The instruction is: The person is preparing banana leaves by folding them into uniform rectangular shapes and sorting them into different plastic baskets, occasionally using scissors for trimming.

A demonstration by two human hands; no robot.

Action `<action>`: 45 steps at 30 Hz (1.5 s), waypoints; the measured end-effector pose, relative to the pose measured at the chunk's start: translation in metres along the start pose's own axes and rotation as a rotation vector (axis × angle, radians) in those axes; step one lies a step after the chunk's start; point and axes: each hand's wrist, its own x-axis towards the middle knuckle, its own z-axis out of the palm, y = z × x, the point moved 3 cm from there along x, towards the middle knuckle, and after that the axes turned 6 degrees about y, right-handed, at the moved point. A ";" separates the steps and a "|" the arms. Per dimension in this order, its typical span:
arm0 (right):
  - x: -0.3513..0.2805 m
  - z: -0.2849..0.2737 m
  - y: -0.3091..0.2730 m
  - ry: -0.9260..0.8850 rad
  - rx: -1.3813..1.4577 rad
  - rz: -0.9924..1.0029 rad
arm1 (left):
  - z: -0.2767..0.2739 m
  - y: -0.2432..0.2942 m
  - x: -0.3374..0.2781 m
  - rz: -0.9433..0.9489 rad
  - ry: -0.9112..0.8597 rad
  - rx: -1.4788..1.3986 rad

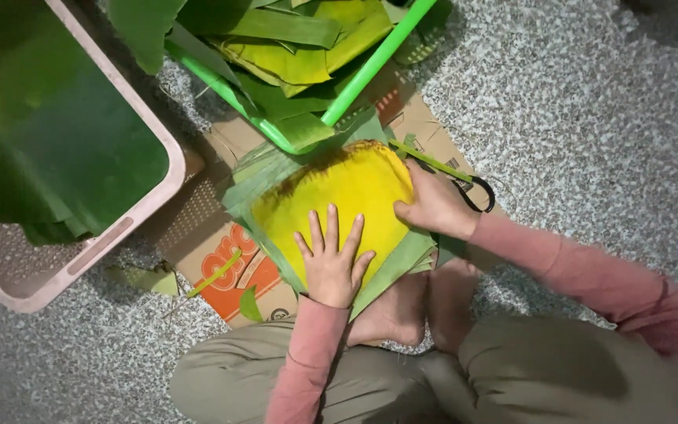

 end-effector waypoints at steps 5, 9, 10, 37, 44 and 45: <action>-0.031 -0.014 -0.022 0.060 0.022 -0.137 | -0.004 -0.010 -0.009 -0.099 0.046 -0.241; -0.075 -0.034 -0.052 -0.115 0.408 -0.153 | -0.055 -0.001 -0.026 -0.209 0.256 -0.506; -0.088 -0.038 -0.064 -0.516 0.680 -0.056 | -0.073 0.005 -0.030 -0.360 0.268 -0.632; -0.044 -0.061 0.012 0.055 0.599 -0.249 | -0.070 0.027 0.001 -0.967 -0.052 -1.947; -0.015 0.008 0.150 0.327 -0.336 -0.074 | -0.061 0.022 0.014 -0.877 0.272 -2.301; -0.018 0.009 0.147 0.324 -0.334 -0.070 | -0.061 0.025 0.018 -0.883 0.268 -2.298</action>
